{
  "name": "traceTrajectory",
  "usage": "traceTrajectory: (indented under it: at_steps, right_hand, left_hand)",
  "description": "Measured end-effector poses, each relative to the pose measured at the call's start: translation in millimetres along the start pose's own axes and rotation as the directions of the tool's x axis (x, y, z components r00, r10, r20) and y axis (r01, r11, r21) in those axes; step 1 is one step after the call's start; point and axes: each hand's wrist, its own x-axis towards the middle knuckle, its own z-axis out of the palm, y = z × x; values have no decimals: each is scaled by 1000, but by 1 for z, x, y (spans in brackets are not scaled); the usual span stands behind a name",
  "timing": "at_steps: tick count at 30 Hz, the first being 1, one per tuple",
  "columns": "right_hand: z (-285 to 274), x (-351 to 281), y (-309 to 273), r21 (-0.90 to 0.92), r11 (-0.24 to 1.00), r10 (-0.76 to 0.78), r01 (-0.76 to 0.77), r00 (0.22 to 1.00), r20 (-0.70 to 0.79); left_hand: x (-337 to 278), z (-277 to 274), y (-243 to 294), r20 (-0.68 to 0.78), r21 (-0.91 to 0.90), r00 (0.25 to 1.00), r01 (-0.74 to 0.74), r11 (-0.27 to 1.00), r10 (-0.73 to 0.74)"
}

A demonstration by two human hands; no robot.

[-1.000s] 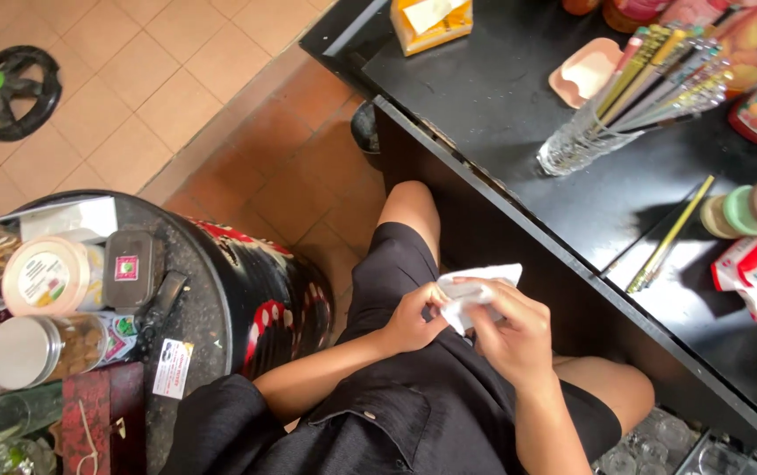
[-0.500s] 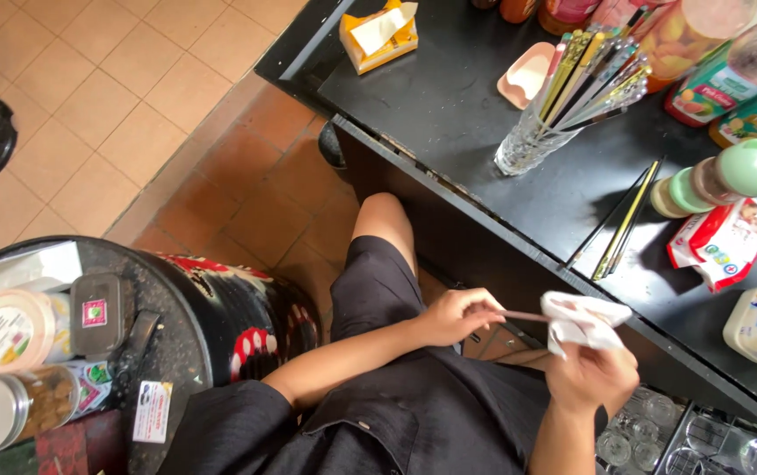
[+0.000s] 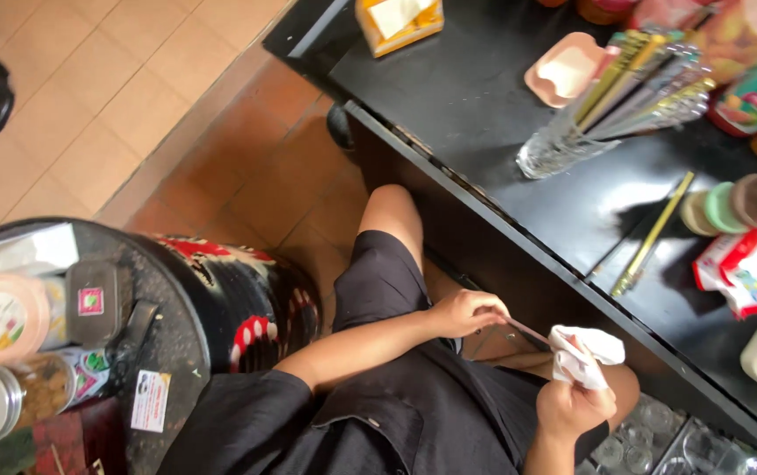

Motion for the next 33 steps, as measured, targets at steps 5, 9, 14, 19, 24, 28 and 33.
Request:
traceTrajectory:
  at_steps: [5,9,14,19,24,28,33]
  right_hand:
    - [16,20,-18,9,999,38,-41,971,234]
    - [21,32,-16,-63,998,21,4,916,400]
    - [44,46,-65,-89,985,-92,149,883,461]
    - [54,45,-75,75,970,-241,232,869,432]
    - [48,28,-40,114,979,-202,172,910,362]
    - [43,19,-23,5,998,-61,63,939,338]
    - [40,17,-15,-124,938,345,-323,843,413]
  left_hand:
    - [-1,0,2,-23,-93,999,-41,995,39]
    - [-3,4,-2,-118,-181,991,-88,979,67]
    - [-8,-2,-4,-187,-270,981,-106,957,56]
    - [-3,-7,-18,-108,-291,992,-95,952,66]
    - [-4,-15,2,-89,-201,993,-100,974,84]
    - [-5,-8,1,-73,-65,994,-85,994,81]
    - [-5,-6,-7,32,-88,999,-29,996,32]
